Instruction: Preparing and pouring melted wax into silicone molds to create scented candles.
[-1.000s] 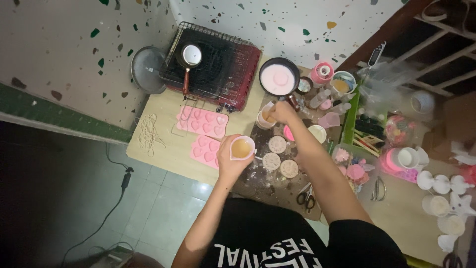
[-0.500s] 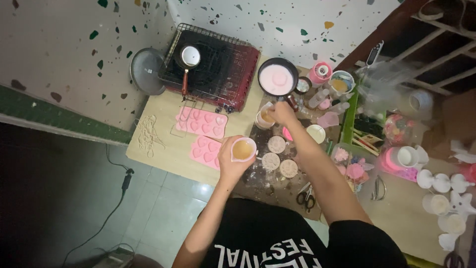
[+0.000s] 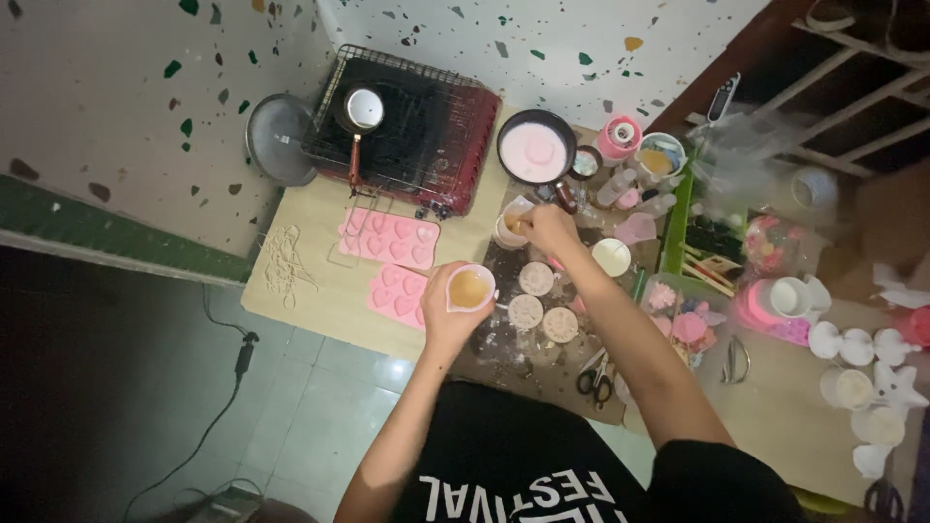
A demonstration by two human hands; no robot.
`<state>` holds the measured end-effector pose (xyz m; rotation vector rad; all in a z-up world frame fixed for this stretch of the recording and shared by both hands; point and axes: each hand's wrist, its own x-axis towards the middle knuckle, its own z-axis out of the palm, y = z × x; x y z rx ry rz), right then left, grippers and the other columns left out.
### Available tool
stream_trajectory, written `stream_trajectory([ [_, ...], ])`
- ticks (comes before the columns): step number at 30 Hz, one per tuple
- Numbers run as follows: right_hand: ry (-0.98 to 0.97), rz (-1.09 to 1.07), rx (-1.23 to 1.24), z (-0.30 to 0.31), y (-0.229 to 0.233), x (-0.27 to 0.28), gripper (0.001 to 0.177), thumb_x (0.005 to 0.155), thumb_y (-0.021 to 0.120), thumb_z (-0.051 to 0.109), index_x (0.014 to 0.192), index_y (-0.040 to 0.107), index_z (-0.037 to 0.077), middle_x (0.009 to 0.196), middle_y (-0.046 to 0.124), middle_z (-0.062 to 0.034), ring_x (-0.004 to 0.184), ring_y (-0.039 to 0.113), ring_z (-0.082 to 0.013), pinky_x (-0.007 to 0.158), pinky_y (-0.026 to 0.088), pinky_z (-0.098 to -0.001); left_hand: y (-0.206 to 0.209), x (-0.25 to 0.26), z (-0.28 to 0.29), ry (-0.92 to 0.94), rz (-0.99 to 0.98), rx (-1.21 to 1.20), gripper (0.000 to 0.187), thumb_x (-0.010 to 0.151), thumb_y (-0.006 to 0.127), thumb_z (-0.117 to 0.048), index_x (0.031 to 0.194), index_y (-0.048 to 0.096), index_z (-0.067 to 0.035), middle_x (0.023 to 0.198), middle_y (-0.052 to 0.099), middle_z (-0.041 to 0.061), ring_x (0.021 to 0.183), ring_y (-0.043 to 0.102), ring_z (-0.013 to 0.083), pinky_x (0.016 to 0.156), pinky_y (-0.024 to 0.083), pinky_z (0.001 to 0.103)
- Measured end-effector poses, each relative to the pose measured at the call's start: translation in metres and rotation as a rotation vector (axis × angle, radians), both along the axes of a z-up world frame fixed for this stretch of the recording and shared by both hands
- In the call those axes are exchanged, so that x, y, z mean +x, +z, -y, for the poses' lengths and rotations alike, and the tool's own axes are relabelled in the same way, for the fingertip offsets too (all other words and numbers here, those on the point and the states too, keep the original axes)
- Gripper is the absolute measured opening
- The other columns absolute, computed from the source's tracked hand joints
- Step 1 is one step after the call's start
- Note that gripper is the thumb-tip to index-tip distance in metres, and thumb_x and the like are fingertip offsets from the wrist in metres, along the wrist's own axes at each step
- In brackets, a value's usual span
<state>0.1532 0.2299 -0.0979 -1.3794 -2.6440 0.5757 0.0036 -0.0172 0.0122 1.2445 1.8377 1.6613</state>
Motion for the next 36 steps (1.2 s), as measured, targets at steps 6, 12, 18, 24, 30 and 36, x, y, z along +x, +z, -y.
stream_trajectory([
  [6,0.158,-0.187,0.418,0.064,0.045,0.040,0.028,0.092,0.065,0.019,0.117,0.074,0.012,0.107,0.072,-0.0137,0.076,0.071,-0.0342,0.063,0.057,-0.0446,-0.006,0.001,-0.009,0.001,-0.029,0.043,0.051,0.062,0.089,-0.009,0.108,0.066,-0.005,0.104,0.069,0.011,0.100,0.068,0.0291,0.089,0.055,0.038],
  [12,0.159,-0.081,0.364,0.083,0.025,0.071,0.029,0.090,0.067,0.023,0.117,0.075,0.014,0.100,0.073,-0.0097,0.076,0.072,-0.0311,0.063,0.059,-0.0430,0.004,0.009,-0.017,-0.039,0.014,0.003,0.051,0.064,0.089,-0.010,0.110,0.066,-0.006,0.106,0.069,0.010,0.101,0.069,0.0283,0.089,0.056,0.038],
  [18,-0.166,-0.695,0.191,0.085,0.090,0.085,0.020,0.099,0.069,0.010,0.117,0.075,0.004,0.104,0.076,-0.0131,0.080,0.071,-0.0180,0.069,0.057,-0.0330,0.010,0.016,-0.022,-0.117,-0.049,0.003,0.052,0.062,0.088,-0.010,0.109,0.066,-0.007,0.108,0.070,0.011,0.104,0.068,0.0309,0.091,0.055,0.040],
  [24,-0.199,-0.737,0.159,0.151,0.241,0.104,0.011,0.102,0.066,0.006,0.108,0.073,0.001,0.095,0.072,-0.0108,0.079,0.066,-0.0141,0.070,0.052,-0.0306,0.008,0.029,-0.027,-0.175,-0.078,0.060,0.054,0.063,0.089,-0.009,0.111,0.065,-0.007,0.110,0.070,0.012,0.104,0.069,0.0323,0.091,0.055,0.040],
  [30,0.253,-0.478,0.254,0.179,0.244,0.071,0.025,0.087,0.070,0.004,0.112,0.073,0.003,0.099,0.071,-0.0124,0.080,0.069,-0.0250,0.069,0.057,-0.0355,0.022,0.043,-0.029,-0.293,-0.021,0.075,0.056,0.066,0.089,-0.010,0.115,0.063,-0.007,0.110,0.070,0.012,0.102,0.071,0.0313,0.090,0.057,0.039],
  [36,0.307,-0.433,0.308,0.193,0.245,0.072,0.022,0.088,0.073,0.006,0.109,0.069,0.002,0.105,0.069,-0.0139,0.082,0.070,-0.0307,0.069,0.057,-0.0395,0.022,0.052,-0.030,-0.311,-0.047,0.111,0.056,0.066,0.088,-0.009,0.116,0.063,-0.006,0.110,0.070,0.012,0.102,0.070,0.0319,0.089,0.057,0.039],
])
